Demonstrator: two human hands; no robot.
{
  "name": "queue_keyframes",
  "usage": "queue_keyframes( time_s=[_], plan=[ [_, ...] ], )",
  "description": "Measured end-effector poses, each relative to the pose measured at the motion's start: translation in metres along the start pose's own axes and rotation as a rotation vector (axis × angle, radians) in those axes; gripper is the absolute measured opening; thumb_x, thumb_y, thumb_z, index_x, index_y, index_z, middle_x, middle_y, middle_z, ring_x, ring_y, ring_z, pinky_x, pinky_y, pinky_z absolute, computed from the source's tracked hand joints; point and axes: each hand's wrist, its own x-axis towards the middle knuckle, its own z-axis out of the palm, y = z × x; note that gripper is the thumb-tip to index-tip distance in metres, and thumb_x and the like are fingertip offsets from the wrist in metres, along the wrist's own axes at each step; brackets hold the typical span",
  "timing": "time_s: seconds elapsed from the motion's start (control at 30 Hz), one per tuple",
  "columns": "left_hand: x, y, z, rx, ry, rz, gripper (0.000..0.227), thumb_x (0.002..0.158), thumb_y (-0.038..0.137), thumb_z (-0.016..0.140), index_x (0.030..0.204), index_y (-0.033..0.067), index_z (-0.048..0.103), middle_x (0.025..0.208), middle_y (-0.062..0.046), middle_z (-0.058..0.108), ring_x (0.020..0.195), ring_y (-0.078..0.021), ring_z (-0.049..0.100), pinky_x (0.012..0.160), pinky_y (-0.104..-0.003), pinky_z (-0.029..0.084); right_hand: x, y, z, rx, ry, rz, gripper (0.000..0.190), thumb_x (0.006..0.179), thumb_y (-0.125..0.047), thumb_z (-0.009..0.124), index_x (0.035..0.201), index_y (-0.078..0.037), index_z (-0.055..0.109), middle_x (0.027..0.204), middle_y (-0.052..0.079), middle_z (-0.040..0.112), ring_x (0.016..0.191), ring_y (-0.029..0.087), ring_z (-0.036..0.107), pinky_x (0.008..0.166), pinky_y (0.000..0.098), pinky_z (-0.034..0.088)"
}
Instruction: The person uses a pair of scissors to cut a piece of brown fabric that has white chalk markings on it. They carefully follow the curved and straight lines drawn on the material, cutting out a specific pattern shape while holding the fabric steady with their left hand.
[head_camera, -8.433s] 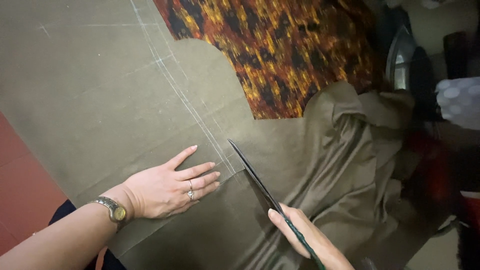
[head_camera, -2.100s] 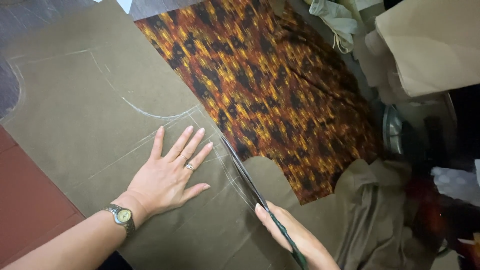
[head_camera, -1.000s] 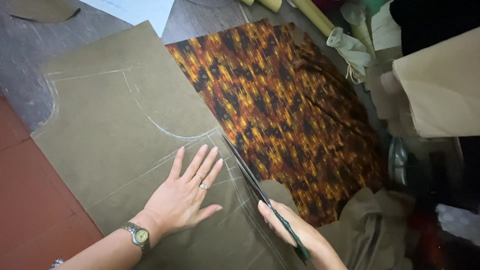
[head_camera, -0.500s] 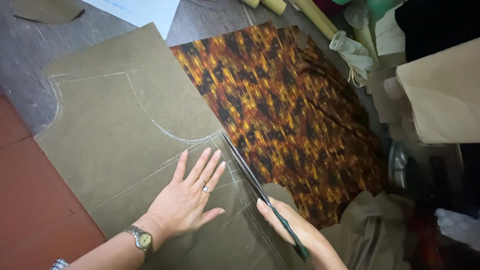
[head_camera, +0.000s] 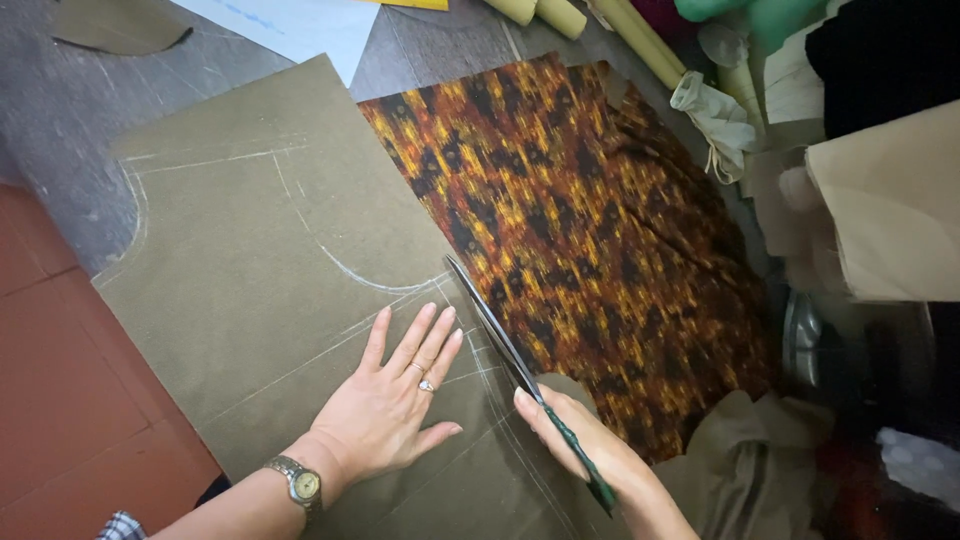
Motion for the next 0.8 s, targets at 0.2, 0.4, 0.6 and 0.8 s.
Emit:
queue_keyframes(
  time_s=[0.2, 0.4, 0.6, 0.8],
  plan=[
    [0.0, -0.001, 0.002, -0.011, -0.005, -0.002, 0.095, 0.083, 0.071, 0.031, 0.148, 0.0021, 0.025, 0.157, -0.019, 0.02, 0.148, -0.0371, 0.012, 0.116, -0.064, 0.011, 0.012, 0.012, 0.003, -0.07, 0.051, 0.07, 0.042, 0.098, -0.054, 0.04, 0.077, -0.018, 0.037, 0.074, -0.006, 0.036, 0.067, 0.009, 0.036, 0.066, 0.0287, 0.029],
    [0.001, -0.001, 0.001, 0.032, -0.035, -0.001, 0.095, 0.083, 0.072, 0.028, 0.148, 0.0029, 0.026, 0.157, -0.019, 0.021, 0.147, -0.0361, 0.014, 0.115, -0.064, 0.014, 0.005, 0.02, -0.001, -0.09, 0.094, 0.011, 0.041, 0.102, -0.045, 0.048, 0.074, -0.018, 0.034, 0.071, -0.006, 0.032, 0.063, 0.008, 0.035, 0.062, 0.0293, 0.028],
    [0.001, 0.002, -0.002, 0.049, -0.099, 0.015, 0.093, 0.083, 0.074, 0.031, 0.146, 0.0046, 0.033, 0.156, -0.017, 0.026, 0.146, -0.0339, 0.021, 0.113, -0.064, 0.016, -0.045, 0.104, 0.023, -0.035, 0.241, 0.001, 0.037, 0.101, -0.04, 0.051, 0.075, -0.017, 0.036, 0.073, -0.008, 0.037, 0.067, 0.007, 0.036, 0.061, 0.0255, 0.029],
    [0.001, 0.004, -0.003, 0.051, -0.134, 0.038, 0.092, 0.084, 0.072, 0.033, 0.146, 0.0039, 0.036, 0.156, -0.017, 0.029, 0.145, -0.0346, 0.025, 0.112, -0.063, 0.017, -0.105, 0.228, 0.109, 0.575, 0.621, 0.139, 0.036, 0.089, -0.031, 0.066, 0.071, -0.014, 0.041, 0.059, -0.003, 0.033, 0.047, 0.009, 0.033, 0.042, 0.0266, 0.029]
  ],
)
